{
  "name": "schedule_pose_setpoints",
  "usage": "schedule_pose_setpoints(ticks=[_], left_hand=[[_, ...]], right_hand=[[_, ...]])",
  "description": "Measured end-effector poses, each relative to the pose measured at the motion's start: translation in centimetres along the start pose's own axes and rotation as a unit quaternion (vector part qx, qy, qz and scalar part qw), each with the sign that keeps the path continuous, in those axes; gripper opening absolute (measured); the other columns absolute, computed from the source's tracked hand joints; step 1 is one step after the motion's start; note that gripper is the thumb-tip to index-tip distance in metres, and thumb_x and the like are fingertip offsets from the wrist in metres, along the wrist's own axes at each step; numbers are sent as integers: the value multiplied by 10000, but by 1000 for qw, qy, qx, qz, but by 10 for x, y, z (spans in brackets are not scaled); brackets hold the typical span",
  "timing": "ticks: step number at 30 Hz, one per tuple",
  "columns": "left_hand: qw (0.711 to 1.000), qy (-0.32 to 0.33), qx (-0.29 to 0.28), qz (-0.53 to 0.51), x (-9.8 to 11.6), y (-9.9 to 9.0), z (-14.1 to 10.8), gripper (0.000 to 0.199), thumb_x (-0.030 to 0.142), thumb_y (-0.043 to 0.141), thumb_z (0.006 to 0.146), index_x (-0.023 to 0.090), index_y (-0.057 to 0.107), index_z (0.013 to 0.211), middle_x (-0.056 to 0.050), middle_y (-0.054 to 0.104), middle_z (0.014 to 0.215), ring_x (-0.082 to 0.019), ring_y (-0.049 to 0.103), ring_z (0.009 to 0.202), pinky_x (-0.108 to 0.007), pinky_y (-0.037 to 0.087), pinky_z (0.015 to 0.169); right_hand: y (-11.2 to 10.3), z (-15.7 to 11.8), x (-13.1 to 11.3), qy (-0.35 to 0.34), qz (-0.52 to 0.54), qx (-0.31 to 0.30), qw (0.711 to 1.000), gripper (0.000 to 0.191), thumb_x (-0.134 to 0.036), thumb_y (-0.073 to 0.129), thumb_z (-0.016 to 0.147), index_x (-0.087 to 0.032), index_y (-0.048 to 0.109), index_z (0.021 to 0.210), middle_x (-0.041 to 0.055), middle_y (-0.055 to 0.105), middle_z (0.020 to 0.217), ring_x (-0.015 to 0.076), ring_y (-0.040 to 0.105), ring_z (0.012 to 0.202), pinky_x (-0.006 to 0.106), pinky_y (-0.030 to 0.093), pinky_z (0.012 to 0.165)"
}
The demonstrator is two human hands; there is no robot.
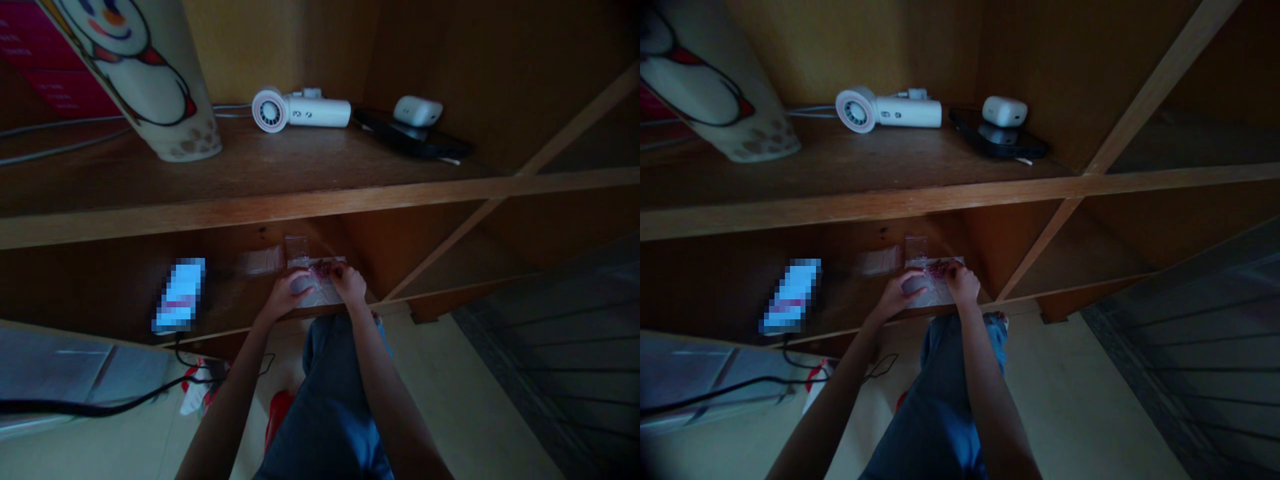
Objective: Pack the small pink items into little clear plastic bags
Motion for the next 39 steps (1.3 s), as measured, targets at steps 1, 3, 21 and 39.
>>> schedule_pose_setpoints(ticks=[1, 3, 21, 39], left_hand=[[1000, 0, -1, 1, 0, 0, 0, 344, 361, 597, 752, 203, 574, 1057, -47, 640, 1072, -183, 597, 991, -327, 448, 912], [1000, -1, -1, 2, -1, 1, 0, 339, 361, 597, 753, 204, 578, 1053, -47, 640, 1075, -183, 595, 995, -328, 444, 918], [1000, 2, 7, -4, 0, -1, 0, 331, 346, 605, 746, 206, 580, 1045, -54, 641, 1069, -193, 600, 984, -347, 455, 904], [1000, -3, 0, -2, 0, 0, 1, 347, 370, 598, 750, 207, 568, 1055, -46, 644, 1061, -189, 603, 975, -328, 455, 902]], right_hand=[[0, 0, 0, 0, -2, 0, 1000, 297, -395, 403, 855, -271, 648, 967, 45, 677, 848, 173, 638, 786, 238, 444, 650], [1, 1, 0, 1, -5, 1, 1000, 299, -399, 398, 857, -269, 645, 965, 46, 675, 847, 175, 638, 794, 242, 447, 654], [0, 3, 4, 10, 5, 11, 1000, 295, -393, 423, 851, -259, 635, 1006, 49, 674, 853, 169, 635, 807, 234, 444, 666], [13, -8, -28, -169, 249, -47, 952, 182, -299, 460, 832, -208, 606, 890, 4, 665, 837, 122, 606, 770, 203, 426, 683]])
Point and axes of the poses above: each hand's wrist, its own z-axis towards the middle knuckle, its own y-axis out of the palm, x = y × z, the point moved 9 cm from there along z, towards the middle knuckle
